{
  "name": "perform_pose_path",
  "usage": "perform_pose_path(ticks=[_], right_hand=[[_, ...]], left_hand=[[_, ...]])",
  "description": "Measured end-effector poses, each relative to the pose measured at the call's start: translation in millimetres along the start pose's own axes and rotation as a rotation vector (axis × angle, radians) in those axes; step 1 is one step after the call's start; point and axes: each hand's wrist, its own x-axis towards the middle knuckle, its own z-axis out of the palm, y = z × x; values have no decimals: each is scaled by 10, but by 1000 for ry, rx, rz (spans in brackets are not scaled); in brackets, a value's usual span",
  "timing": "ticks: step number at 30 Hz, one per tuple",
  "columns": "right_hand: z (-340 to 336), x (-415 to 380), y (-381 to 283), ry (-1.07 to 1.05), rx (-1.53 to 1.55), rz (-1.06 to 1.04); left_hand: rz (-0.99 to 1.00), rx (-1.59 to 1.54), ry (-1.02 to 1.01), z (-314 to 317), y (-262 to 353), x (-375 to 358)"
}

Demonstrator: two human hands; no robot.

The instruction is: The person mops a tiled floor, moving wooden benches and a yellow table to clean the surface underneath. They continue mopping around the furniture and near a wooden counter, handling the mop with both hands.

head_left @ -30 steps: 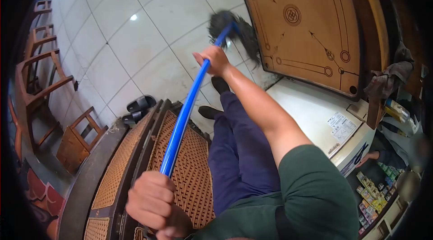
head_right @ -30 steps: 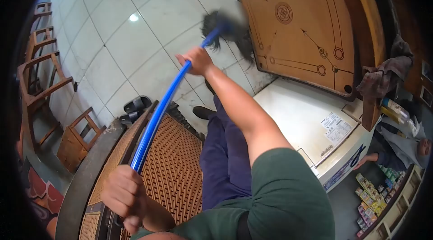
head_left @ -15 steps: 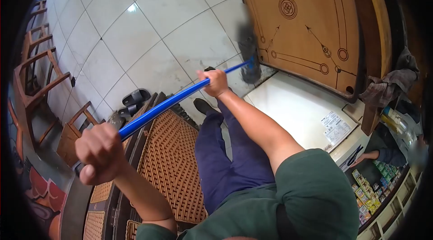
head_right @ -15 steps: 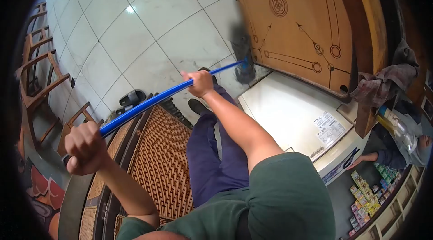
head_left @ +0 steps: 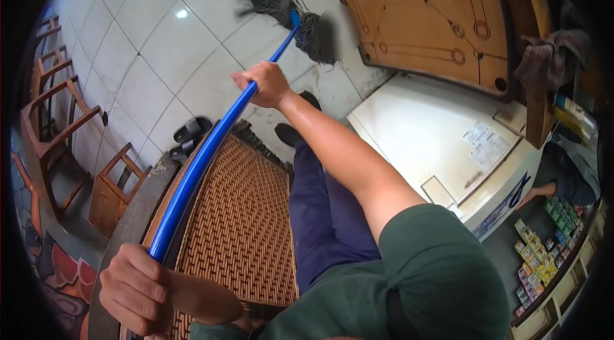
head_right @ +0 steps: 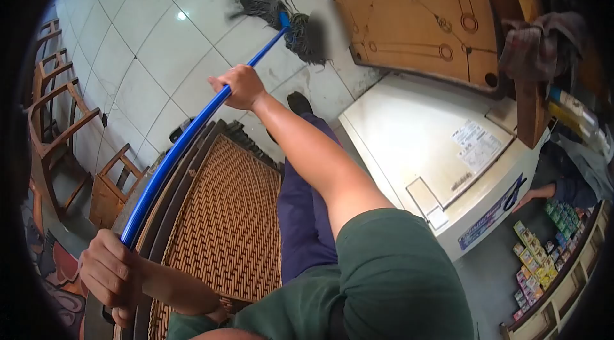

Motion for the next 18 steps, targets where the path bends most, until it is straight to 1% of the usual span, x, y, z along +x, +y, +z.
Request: perform_pose_path(ticks=[2,3,5,6,7,8,9,11,12,14,15,16,17,18], right_hand=[[-154,-339,16,4,-68,94],[-227,-532,49,-12,-115,138],[-372,-910,194,-56,-132,203],[-465,-1089,360,-57,-158,216],[-541,-1200,354,-59,-178,244],[-525,-1226,382,6,-113,179],[-547,-1118,412,2,-111,165],[-514,-1165,216,6,-125,160],[-475,-1101,147,33,-99,108],[-216,-973,-42,12,-3,81],[-4,-867,-185,81,132,13],[178,-787,-334,4,123,35],[400,-703,-454,-28,193,29],[614,-614,-573,-67,240,19]], left_hand=[[3,-139,-86,-83,-84,25],[15,-141,-90,-152,-157,-3],[-94,-237,227,-190,-374,-184],[-115,-263,271,-131,-599,-260],[-153,-289,317,-45,-745,-319],[-138,-257,273,4,-677,-362],[-126,-216,294,118,-604,-346],[-127,-175,188,242,-385,-380],[-90,-178,115,287,-278,-398],[-42,-64,60,433,-5,-282],[-71,-104,-71,359,142,-195],[-65,-65,-122,317,268,-157],[-76,-24,-170,312,388,-146],[-87,-4,-172,362,452,-149]])
